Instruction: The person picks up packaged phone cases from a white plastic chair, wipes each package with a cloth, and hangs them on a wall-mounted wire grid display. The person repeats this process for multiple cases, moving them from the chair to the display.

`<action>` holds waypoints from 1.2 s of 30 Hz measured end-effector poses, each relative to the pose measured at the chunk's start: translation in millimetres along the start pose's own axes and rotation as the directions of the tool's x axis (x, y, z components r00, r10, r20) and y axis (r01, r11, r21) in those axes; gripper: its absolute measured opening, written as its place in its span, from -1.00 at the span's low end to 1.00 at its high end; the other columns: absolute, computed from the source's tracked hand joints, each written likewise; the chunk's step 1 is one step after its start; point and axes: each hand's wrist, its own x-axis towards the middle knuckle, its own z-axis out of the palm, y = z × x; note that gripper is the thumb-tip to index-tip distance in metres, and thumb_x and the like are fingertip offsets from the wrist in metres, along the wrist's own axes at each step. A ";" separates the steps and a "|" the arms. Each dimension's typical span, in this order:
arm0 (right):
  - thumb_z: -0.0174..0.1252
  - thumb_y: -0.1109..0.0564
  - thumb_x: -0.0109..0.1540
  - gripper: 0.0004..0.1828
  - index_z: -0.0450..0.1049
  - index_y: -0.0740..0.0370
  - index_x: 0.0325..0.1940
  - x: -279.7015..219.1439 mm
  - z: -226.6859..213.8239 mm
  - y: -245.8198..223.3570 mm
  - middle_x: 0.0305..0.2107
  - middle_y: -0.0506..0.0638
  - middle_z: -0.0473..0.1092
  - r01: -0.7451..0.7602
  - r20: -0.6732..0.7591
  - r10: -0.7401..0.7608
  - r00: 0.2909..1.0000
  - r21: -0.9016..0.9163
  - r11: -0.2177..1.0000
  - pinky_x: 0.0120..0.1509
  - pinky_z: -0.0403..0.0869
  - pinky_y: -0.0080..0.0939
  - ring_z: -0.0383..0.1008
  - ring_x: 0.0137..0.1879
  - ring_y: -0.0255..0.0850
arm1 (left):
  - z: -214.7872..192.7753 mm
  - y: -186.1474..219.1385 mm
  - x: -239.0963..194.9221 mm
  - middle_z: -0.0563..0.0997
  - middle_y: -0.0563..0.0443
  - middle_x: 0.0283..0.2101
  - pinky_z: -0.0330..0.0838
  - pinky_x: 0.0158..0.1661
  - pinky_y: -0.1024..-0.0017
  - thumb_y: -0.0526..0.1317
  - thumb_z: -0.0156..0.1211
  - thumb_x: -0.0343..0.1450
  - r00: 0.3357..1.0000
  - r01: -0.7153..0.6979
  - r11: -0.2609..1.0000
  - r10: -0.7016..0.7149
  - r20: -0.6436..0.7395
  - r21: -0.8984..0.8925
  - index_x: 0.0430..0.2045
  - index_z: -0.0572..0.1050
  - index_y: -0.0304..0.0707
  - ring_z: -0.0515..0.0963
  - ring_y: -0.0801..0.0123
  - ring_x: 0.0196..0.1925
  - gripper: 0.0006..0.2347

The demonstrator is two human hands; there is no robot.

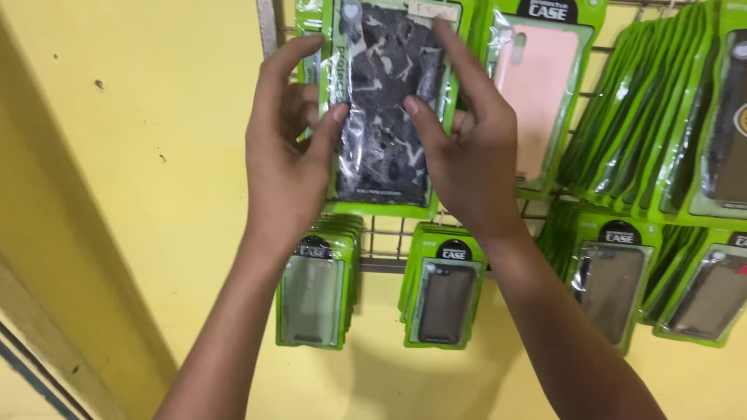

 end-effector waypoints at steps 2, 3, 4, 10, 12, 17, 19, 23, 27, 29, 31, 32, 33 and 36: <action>0.26 0.41 0.40 -0.28 0.18 0.23 0.60 9.2 15.2 4.6 0.50 0.13 0.28 -0.007 0.014 0.006 1.000 0.089 0.996 -0.35 0.25 -0.49 0.23 -0.30 -0.54 | -11.3 -9.3 11.1 0.60 0.05 0.06 0.47 -0.12 0.57 -0.51 0.22 0.58 0.992 -0.125 0.991 0.124 0.026 0.047 0.31 0.32 -0.15 0.44 0.53 -0.13 -0.59; 0.24 0.41 0.40 -0.30 0.18 0.23 0.59 13.7 23.1 7.2 0.50 0.14 0.26 -0.015 0.025 0.012 1.000 0.132 0.991 -0.35 0.29 -0.51 0.30 -0.28 -0.57 | -16.5 -14.6 15.1 0.59 0.08 0.06 0.47 -0.11 0.59 -0.50 0.21 0.55 0.994 -0.104 0.994 0.103 0.023 0.039 0.25 0.36 -0.16 0.45 0.57 -0.14 -0.62; 0.22 0.42 0.37 -0.31 0.18 0.24 0.56 17.0 30.3 9.7 0.48 0.14 0.25 -0.061 0.024 0.057 0.998 0.156 0.986 -0.28 0.37 -0.53 0.38 -0.19 -0.60 | -20.9 -20.2 17.6 0.59 0.11 0.05 0.46 -0.11 0.60 -0.49 0.20 0.52 0.996 -0.082 0.996 0.081 0.021 0.030 0.19 0.40 -0.16 0.46 0.60 -0.15 -0.64; 0.18 0.44 0.32 -0.30 0.17 0.22 0.53 35.3 56.2 25.3 0.44 0.12 0.27 -0.131 0.028 0.129 0.991 0.092 0.987 -0.24 0.46 -0.55 0.50 -0.14 -0.64 | -32.9 -59.1 35.5 0.53 0.11 -0.14 0.35 -0.37 0.62 -0.45 0.27 0.52 1.000 0.006 1.000 -0.005 0.031 -0.012 0.15 0.53 -0.13 0.35 0.64 -0.35 -0.68; 0.22 0.45 0.38 -0.27 0.20 0.17 0.61 33.2 61.4 32.8 0.50 0.10 0.30 -0.036 0.025 0.036 0.999 -0.006 0.999 -0.39 0.30 -0.50 0.41 -0.26 -0.61 | -35.5 -71.0 36.0 0.48 0.10 -0.19 0.29 -0.42 0.62 -0.44 0.29 0.51 0.998 0.026 0.999 -0.025 0.049 -0.031 0.16 0.53 -0.12 0.33 0.65 -0.39 -0.68; 0.25 0.40 0.39 -0.25 0.19 0.06 0.62 18.9 65.9 48.7 0.49 0.01 0.32 -0.052 -0.007 0.051 0.999 -0.140 0.989 -0.42 0.16 -0.50 0.13 -0.39 -0.60 | -34.8 -91.9 34.3 0.56 0.10 -0.11 0.32 -0.39 0.64 -0.47 0.26 0.52 0.998 -0.002 0.997 0.007 0.062 -0.075 0.18 0.51 -0.12 0.42 0.69 -0.35 -0.66; 0.25 0.39 0.41 -0.27 0.17 0.06 0.60 11.7 67.0 52.2 0.49 0.01 0.30 -0.035 0.001 0.036 0.999 -0.173 0.984 -0.41 0.16 -0.49 0.11 -0.42 -0.60 | -34.6 -100.2 30.6 0.62 0.09 -0.08 0.34 -0.37 0.64 -0.48 0.24 0.53 0.997 -0.029 0.997 0.034 0.072 -0.072 0.20 0.49 -0.11 0.43 0.67 -0.33 -0.65; 0.27 0.37 0.42 -0.28 0.16 0.06 0.59 6.3 73.2 54.7 0.49 0.04 0.27 -0.013 0.024 0.018 1.000 -0.203 0.979 -0.40 0.17 -0.48 0.09 -0.43 -0.58 | -33.9 -115.9 26.5 0.62 0.01 0.03 0.51 -0.28 0.64 -0.49 0.25 0.51 0.993 -0.089 0.994 0.094 0.078 -0.066 0.20 0.47 -0.14 0.50 0.63 -0.25 -0.63; 0.27 0.35 0.38 -0.27 0.17 0.06 0.58 8.4 82.3 61.5 0.47 0.04 0.29 -0.078 0.027 0.085 0.996 -0.194 0.978 -0.40 0.21 -0.45 0.08 -0.41 -0.54 | -32.3 -128.4 27.6 0.61 0.00 -0.05 0.51 -0.33 0.61 -0.49 0.26 0.48 0.996 -0.017 0.997 0.024 0.091 -0.078 0.19 0.48 -0.16 0.52 0.62 -0.28 -0.62; 0.27 0.34 0.36 -0.27 0.18 0.07 0.57 8.1 84.2 67.8 0.45 0.04 0.31 -0.118 0.027 0.125 0.992 -0.187 0.975 -0.39 0.23 -0.44 0.07 -0.41 -0.51 | -30.5 -134.3 28.5 0.61 0.00 -0.07 0.49 -0.35 0.61 -0.49 0.26 0.48 0.995 -0.002 0.998 0.009 0.100 -0.070 0.19 0.48 -0.16 0.51 0.62 -0.30 -0.62; 0.28 0.34 0.36 -0.27 0.18 0.08 0.57 7.9 86.5 74.5 0.44 0.04 0.32 -0.120 0.029 0.127 0.992 -0.180 0.976 -0.35 0.26 -0.43 0.11 -0.38 -0.50 | -30.1 -139.0 29.1 0.60 0.00 -0.08 0.47 -0.36 0.61 -0.49 0.26 0.49 0.995 -0.005 0.996 0.014 0.098 -0.087 0.20 0.47 -0.16 0.51 0.62 -0.29 -0.62; 0.28 0.33 0.37 -0.27 0.18 0.08 0.57 8.2 87.4 77.5 0.43 0.05 0.33 -0.102 0.030 0.109 0.994 -0.177 0.979 -0.33 0.29 -0.42 0.16 -0.34 -0.50 | -30.2 -140.6 29.7 0.60 0.00 -0.09 0.46 -0.36 0.62 -0.48 0.26 0.50 0.995 -0.007 0.996 0.016 0.095 -0.094 0.20 0.47 -0.16 0.51 0.62 -0.29 -0.63; 0.28 0.33 0.38 -0.27 0.18 0.08 0.58 8.7 88.2 80.2 0.43 0.05 0.34 -0.084 0.032 0.091 0.995 -0.173 0.981 -0.30 0.32 -0.41 0.21 -0.31 -0.50 | -30.5 -142.1 30.7 0.60 -0.02 -0.12 0.43 -0.38 0.60 -0.48 0.27 0.49 0.995 0.011 0.998 -0.004 0.099 -0.068 0.19 0.48 -0.16 0.48 0.60 -0.33 -0.63; 0.29 0.34 0.42 -0.28 0.18 0.08 0.60 9.6 88.8 85.5 0.42 0.06 0.35 0.002 0.065 0.008 0.998 -0.148 0.989 -0.18 0.37 -0.38 0.31 -0.15 -0.50 | -30.5 -144.5 32.5 0.60 -0.04 -0.13 0.39 -0.40 0.57 -0.47 0.31 0.47 0.995 0.001 1.000 0.000 0.095 -0.011 0.18 0.49 -0.17 0.44 0.56 -0.38 -0.63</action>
